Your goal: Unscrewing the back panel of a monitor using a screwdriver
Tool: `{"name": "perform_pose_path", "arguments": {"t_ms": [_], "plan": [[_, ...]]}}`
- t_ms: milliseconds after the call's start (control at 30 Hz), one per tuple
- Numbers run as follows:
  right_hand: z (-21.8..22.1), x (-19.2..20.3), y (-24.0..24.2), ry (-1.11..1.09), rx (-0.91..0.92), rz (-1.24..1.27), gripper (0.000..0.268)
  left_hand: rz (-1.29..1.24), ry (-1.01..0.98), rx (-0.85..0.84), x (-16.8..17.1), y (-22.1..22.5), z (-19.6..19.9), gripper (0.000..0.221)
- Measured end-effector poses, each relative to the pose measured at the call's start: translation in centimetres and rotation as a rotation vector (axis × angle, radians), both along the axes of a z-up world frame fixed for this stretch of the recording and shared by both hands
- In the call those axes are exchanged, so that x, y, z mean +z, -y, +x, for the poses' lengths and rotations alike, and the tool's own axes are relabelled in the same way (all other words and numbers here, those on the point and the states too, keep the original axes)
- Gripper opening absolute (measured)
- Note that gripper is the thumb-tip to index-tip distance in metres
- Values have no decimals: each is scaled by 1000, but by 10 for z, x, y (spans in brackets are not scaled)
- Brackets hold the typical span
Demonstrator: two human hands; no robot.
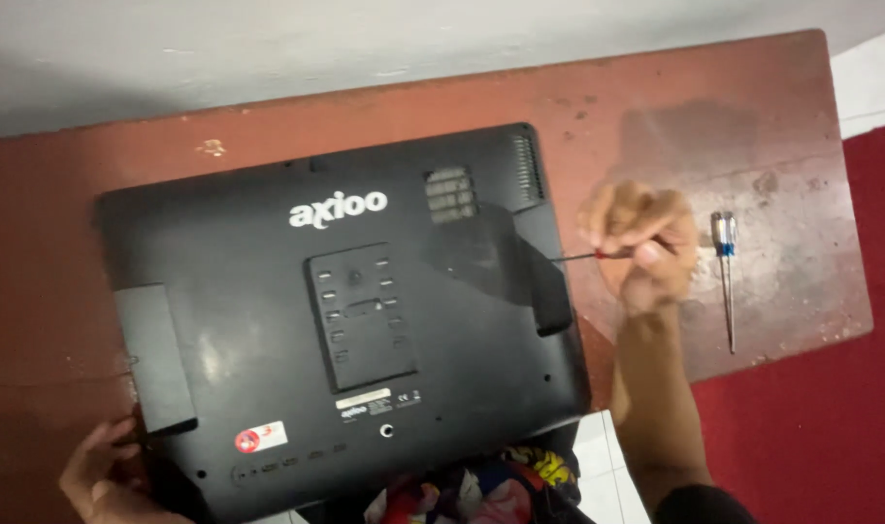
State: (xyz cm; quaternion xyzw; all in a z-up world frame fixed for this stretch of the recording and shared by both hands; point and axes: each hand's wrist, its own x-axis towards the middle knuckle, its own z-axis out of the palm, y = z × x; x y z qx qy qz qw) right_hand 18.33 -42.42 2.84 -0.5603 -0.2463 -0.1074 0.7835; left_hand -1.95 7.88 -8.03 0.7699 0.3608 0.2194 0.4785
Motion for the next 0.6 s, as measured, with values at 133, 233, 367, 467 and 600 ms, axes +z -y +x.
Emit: {"name": "perform_pose_path", "arguments": {"t_ms": [133,233,367,467,600], "plan": [[-3,4,-3,31,108,-51,10,138,183,-157,22,21,8,68],[-6,16,-8,13,97,-74,21,140,118,-138,32,23,9,53],[-9,15,-10,-71,111,-2,25,144,139,-160,39,27,12,48],[-8,22,-16,-130,167,-13,26,173,111,-193,50,32,13,46],[-6,22,-20,-37,189,15,26,125,93,-194,54,34,15,57]]}}
